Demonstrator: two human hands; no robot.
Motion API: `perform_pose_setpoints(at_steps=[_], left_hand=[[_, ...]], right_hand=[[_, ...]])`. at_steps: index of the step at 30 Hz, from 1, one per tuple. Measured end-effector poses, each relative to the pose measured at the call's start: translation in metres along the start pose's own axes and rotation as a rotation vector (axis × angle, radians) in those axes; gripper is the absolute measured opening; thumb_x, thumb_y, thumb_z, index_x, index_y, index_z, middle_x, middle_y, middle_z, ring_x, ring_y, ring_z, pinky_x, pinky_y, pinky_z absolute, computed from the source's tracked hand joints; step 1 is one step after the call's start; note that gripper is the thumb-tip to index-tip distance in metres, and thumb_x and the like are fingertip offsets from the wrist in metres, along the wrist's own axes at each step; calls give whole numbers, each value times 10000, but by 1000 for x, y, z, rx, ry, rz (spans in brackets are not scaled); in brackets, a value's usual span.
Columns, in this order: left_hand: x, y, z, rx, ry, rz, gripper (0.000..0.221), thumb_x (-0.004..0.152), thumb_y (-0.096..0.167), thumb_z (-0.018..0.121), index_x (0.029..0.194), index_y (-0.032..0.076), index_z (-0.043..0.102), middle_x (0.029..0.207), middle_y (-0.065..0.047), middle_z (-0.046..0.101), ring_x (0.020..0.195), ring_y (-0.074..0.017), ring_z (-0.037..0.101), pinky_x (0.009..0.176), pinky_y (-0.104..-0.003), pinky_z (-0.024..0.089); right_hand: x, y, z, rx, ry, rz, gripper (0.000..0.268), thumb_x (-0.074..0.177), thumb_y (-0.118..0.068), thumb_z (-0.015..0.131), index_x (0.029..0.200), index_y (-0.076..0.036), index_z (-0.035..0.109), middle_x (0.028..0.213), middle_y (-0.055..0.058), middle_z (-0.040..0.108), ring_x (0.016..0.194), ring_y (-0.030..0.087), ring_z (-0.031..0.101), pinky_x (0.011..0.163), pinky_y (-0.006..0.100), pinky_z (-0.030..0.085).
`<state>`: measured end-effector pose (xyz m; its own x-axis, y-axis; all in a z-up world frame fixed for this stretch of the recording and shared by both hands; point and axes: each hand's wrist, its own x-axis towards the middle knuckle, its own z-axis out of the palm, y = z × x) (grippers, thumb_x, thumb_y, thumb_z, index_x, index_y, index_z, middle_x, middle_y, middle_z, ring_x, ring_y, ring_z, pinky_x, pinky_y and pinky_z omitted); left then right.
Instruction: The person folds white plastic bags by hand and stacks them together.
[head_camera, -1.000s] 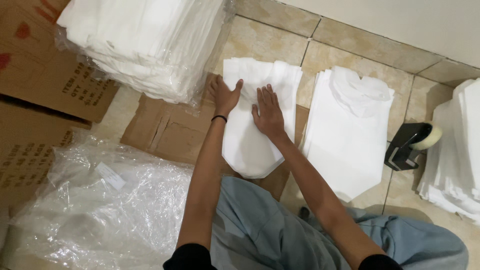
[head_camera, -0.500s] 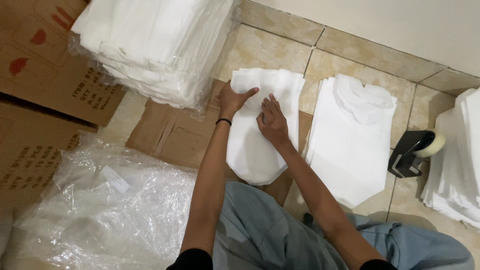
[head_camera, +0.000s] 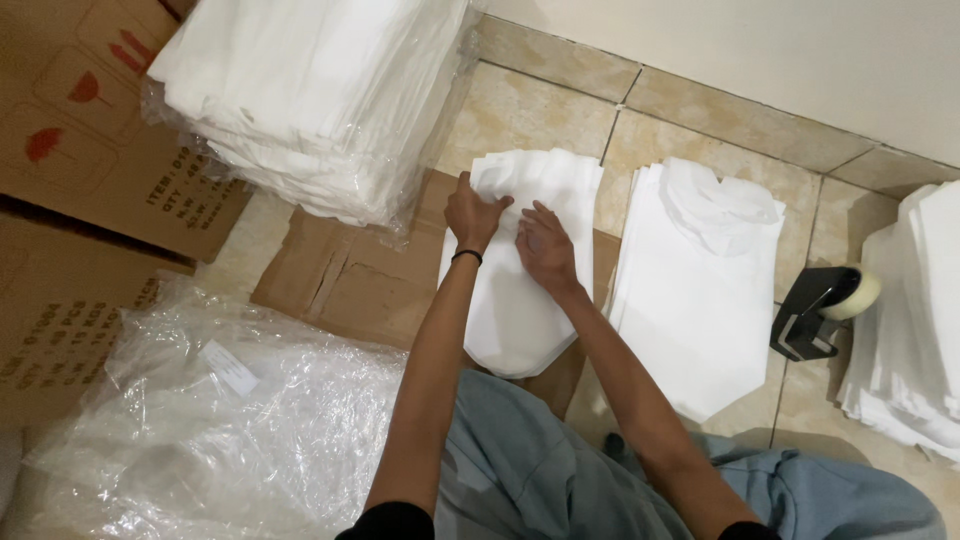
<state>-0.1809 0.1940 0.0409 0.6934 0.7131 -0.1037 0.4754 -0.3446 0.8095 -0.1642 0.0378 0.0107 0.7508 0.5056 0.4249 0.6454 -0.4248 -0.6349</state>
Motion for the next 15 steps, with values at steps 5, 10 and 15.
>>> perform_pose_setpoints(at_steps=[5,10,15], left_hand=[[-2,1,3,31,-1,-46,677,684,351,903,1178,97,517,1069,-226,699,1060,-439,673,923,-535,543],[-5,7,0,16,13,-65,670,672,329,914,1166,84,533,1042,-239,698,1053,-455,670,919,-537,538],[-1,0,4,-39,27,-89,645,639,369,931,1089,114,544,973,-184,709,1010,-427,691,890,-505,553]], right_hand=[[70,71,-17,195,250,402,265,800,-407,868,928,-220,732,909,-46,695,845,150,647,765,292,517],[149,105,-52,-34,-242,404,580,795,-518,829,1252,-209,647,1197,56,530,1228,301,407,1015,449,428],[171,106,-65,-33,-797,479,668,628,-433,930,1189,-140,717,1112,145,707,1065,304,649,928,401,496]])
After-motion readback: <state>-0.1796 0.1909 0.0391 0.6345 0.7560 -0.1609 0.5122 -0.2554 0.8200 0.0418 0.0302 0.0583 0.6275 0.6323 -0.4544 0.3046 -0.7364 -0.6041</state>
